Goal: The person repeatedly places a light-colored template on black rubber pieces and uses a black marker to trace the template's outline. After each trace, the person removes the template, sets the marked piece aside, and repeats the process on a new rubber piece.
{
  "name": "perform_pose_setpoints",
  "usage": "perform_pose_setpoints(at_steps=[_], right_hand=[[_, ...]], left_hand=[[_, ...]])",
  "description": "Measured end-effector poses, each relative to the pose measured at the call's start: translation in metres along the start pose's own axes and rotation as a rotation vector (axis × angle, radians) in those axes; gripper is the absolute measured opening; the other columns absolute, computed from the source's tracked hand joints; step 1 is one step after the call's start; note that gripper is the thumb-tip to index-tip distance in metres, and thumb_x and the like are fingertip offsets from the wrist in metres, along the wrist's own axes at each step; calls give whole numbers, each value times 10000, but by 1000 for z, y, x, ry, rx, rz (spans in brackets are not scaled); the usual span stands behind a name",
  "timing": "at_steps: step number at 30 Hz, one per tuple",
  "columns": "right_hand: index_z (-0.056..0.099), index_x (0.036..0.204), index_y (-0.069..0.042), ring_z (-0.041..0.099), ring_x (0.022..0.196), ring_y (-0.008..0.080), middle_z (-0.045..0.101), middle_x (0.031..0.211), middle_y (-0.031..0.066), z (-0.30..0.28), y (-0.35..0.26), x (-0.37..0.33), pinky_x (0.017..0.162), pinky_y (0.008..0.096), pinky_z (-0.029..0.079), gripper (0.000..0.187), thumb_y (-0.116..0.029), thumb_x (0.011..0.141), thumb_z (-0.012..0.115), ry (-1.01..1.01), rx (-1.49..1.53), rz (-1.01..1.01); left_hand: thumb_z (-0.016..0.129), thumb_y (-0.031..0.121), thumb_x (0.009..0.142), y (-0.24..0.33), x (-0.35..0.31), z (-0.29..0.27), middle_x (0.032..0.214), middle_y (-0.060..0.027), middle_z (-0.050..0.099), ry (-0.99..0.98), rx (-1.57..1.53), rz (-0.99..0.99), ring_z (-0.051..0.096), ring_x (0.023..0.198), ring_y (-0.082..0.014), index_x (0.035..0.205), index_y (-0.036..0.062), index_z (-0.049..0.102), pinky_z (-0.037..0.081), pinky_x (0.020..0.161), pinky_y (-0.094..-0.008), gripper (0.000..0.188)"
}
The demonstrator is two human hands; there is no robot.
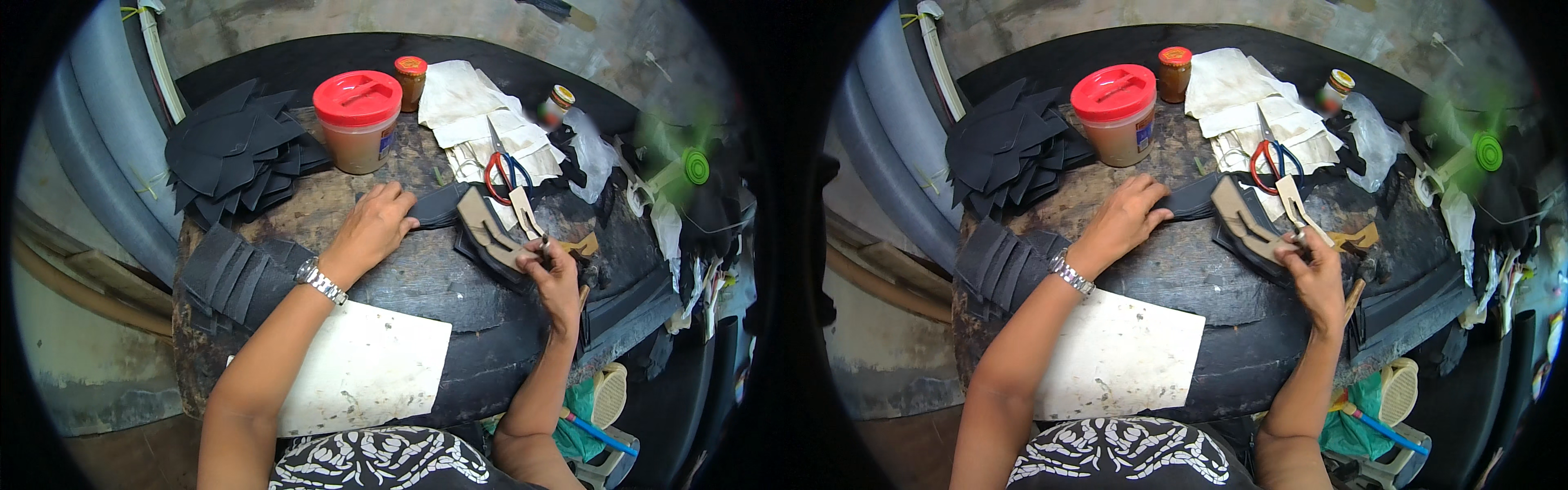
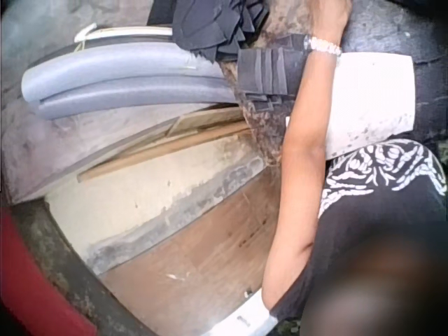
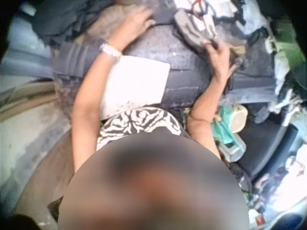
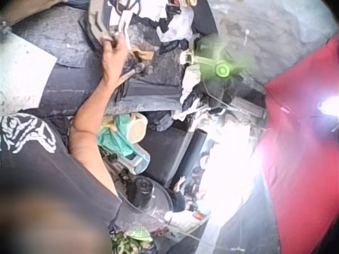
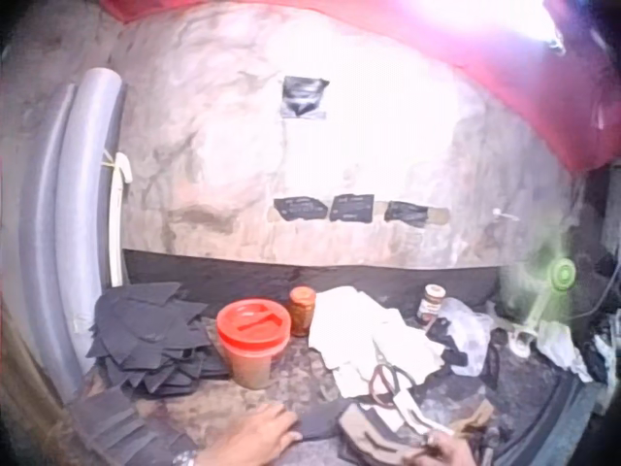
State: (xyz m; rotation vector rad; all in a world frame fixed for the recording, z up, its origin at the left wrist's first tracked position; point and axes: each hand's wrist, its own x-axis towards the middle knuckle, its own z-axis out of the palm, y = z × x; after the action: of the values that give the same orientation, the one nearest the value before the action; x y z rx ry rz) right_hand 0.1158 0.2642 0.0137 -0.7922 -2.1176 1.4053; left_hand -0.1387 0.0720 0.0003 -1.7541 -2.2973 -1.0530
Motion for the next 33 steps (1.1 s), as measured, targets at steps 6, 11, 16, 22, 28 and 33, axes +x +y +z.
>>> perform_pose_setpoints(at_steps=[6, 11, 16, 22, 28, 33], right_hand=[[655, 1050, 34, 619, 924, 346, 620, 980, 166, -6, 20, 6, 838, 399, 483, 241, -47, 844, 751, 92, -480, -122], [653, 1025, 48, 602, 950, 353, 604, 980, 166, -1, 15, 6, 857, 412, 468, 226, -33, 833, 739, 99, -465, -182], [667, 1016, 44, 623, 939, 329, 644, 957, 157, -1, 18, 7, 859, 385, 477, 189, -18, 845, 722, 98, -376, -182], [686, 1029, 19, 623, 844, 147, 672, 885, 68, -4, 20, 9, 793, 293, 490, 126, -48, 924, 705, 267, -112, -119], [708, 1087, -2, 599, 851, 89, 676, 931, 0, -5, 14, 7, 789, 253, 485, 139, -113, 1007, 684, 480, -65, -232], [711, 1129, -7, 577, 861, 73, 653, 959, 0, -2, 11, 7, 771, 217, 457, 148, -86, 1014, 661, 533, 29, -316]], left_hand=[[791, 170, 851, -5, 8, 8, 1025, -137, 620, -132, 47, -67, 585, 1026, -328, 1065, -10, 714, 495, 923, -430, 289], [776, 182, 870, -13, 9, 2, 1018, -135, 616, -153, -36, -54, 572, 1053, -325, 1045, 2, 725, 494, 937, -426, 257], [760, 200, 898, -11, 4, 7, 1037, -128, 631, -73, -6, -22, 574, 1045, -312, 1113, 13, 720, 496, 936, -422, 287], [738, 170, 912, -19, 4, 12, 1025, -120, 666, -91, 72, 99, 580, 1005, -298, 1095, -11, 702, 509, 916, -391, 260], [732, 100, 883, -12, 5, 5, 1061, -119, 672, -59, 254, 200, 593, 978, -288, 1053, -22, 701, 507, 888, -386, 212], [735, 110, 877, 24, -44, -19, 1102, -124, 664, -30, 335, 253, 602, 998, -283, 1069, -23, 708, 496, 869, -388, 236]])
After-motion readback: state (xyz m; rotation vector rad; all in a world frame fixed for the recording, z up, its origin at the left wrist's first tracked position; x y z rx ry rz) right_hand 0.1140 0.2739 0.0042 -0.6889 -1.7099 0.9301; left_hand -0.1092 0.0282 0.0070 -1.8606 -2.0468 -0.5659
